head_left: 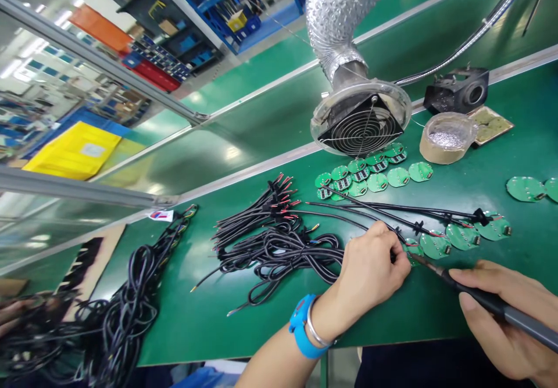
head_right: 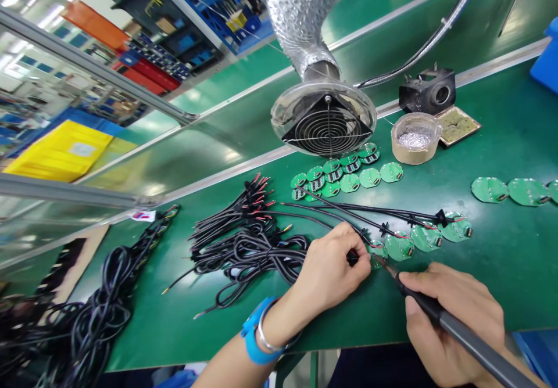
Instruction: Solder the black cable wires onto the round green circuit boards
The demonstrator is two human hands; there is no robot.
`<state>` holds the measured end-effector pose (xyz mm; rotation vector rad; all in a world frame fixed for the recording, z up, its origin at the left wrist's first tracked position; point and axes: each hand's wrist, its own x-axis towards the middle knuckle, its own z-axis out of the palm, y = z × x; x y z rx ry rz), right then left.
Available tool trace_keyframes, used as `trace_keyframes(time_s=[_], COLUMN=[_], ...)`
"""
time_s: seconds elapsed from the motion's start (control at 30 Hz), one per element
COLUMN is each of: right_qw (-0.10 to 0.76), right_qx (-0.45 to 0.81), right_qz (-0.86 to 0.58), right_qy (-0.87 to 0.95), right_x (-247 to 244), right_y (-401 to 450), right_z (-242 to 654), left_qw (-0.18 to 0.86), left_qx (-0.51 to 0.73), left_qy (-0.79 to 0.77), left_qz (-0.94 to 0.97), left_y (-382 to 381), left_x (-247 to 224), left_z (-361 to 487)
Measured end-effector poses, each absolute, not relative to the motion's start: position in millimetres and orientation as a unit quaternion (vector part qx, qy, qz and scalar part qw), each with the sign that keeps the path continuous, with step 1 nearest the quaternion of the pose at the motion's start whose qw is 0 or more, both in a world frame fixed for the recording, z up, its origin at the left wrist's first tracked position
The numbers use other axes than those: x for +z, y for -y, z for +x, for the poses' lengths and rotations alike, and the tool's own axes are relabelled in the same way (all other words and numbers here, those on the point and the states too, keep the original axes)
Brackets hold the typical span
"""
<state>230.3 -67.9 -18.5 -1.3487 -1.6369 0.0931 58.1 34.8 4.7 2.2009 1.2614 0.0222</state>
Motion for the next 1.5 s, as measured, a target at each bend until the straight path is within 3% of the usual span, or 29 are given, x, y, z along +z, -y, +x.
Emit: trace_keyframes(time_s=[0.4,0.6,0.7,1.2,1.5], right_qw=[0.469,0.453,0.454,0.488,0.489], right_qx=[0.006,-0.029,-0.024,-0.015,0.008], right_qz=[-0.629,-0.602,-0.587,-0.555,-0.541], right_qy=[0.62,0.656,0.67,0.673,0.684], right_x=[-21,-9,-8,-6,-8], right_y=[88,82,80,69,70], right_z=[233,232,229,218,219], left_qw=[0.272,0.309,0.278,0.16,0.176], left_qx=[0.007,0.034,0.032,-0.086,-0.118], left_qy=[-0.467,-0.374,-0.348,-0.263,-0.273], left_qz=[0.841,0.874,0.895,0.948,0.939], left_y=[-36,-36,-33,-37,-43], left_x=[5,7,5,8,15], left_z=[59,46,44,55,61])
